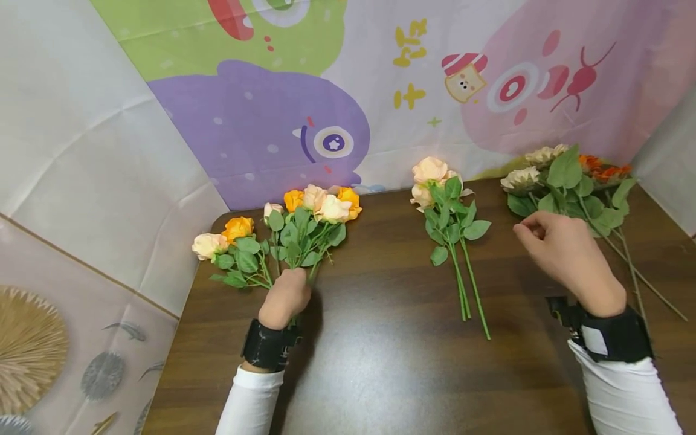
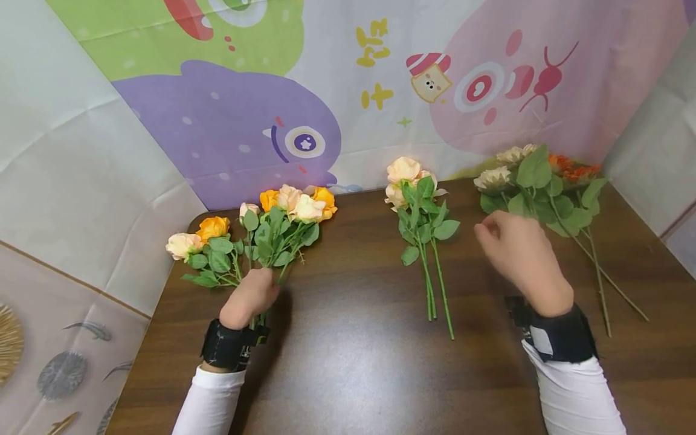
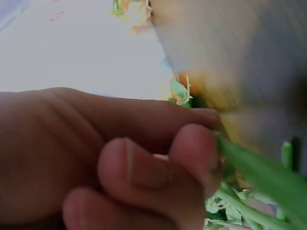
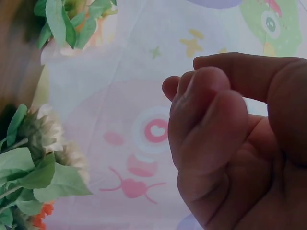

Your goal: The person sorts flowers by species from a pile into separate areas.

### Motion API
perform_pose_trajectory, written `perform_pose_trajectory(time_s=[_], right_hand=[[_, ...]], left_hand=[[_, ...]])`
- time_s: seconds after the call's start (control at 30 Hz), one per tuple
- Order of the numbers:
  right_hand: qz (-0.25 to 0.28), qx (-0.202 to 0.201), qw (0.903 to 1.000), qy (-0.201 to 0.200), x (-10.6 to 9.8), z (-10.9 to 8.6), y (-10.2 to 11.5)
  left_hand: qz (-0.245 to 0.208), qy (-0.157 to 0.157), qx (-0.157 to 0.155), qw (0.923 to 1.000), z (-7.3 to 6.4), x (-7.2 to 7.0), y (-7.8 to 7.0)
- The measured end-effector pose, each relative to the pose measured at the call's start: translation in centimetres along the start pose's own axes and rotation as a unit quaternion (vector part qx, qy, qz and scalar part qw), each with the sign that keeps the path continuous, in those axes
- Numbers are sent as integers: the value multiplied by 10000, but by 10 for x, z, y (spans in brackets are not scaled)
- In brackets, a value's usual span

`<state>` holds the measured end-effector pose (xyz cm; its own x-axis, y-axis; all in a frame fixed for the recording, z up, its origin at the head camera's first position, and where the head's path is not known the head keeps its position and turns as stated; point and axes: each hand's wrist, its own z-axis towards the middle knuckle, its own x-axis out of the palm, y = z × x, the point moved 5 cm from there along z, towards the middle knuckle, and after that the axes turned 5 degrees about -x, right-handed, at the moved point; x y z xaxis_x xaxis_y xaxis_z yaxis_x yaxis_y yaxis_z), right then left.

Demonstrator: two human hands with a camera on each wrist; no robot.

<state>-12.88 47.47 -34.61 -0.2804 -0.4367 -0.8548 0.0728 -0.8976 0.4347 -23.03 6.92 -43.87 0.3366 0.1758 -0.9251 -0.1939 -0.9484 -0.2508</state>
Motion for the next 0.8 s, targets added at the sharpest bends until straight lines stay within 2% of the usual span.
perform_pose_trajectory(time_s=[0.07, 0.13, 0.3, 0.5, 0.7, 0.8], right_hand=[[-4, -19, 10000, -27, 0, -1, 1], [17, -19, 10000, -11, 0, -1, 2], [-7, -23, 10000, 33, 0, -2, 6], [-4, -84, 9999, 69, 1, -2, 8], [-64, -145, 9999, 66, 3, -2, 11], [-66, -260, 9996, 41, 3, 0, 13]], left_hand=[[6, -136, 40, 9999, 0, -1, -1], [15, -416, 22, 9991, 1, -3, 0], [16, -1010, -242, 9946, 1, -5, 6], [266, -1034, -460, 9932, 3, 0, 12], [250, -1207, -718, 9898, 5, 1, 18], [351, -1173, -815, 9891, 7, 1, 22]])
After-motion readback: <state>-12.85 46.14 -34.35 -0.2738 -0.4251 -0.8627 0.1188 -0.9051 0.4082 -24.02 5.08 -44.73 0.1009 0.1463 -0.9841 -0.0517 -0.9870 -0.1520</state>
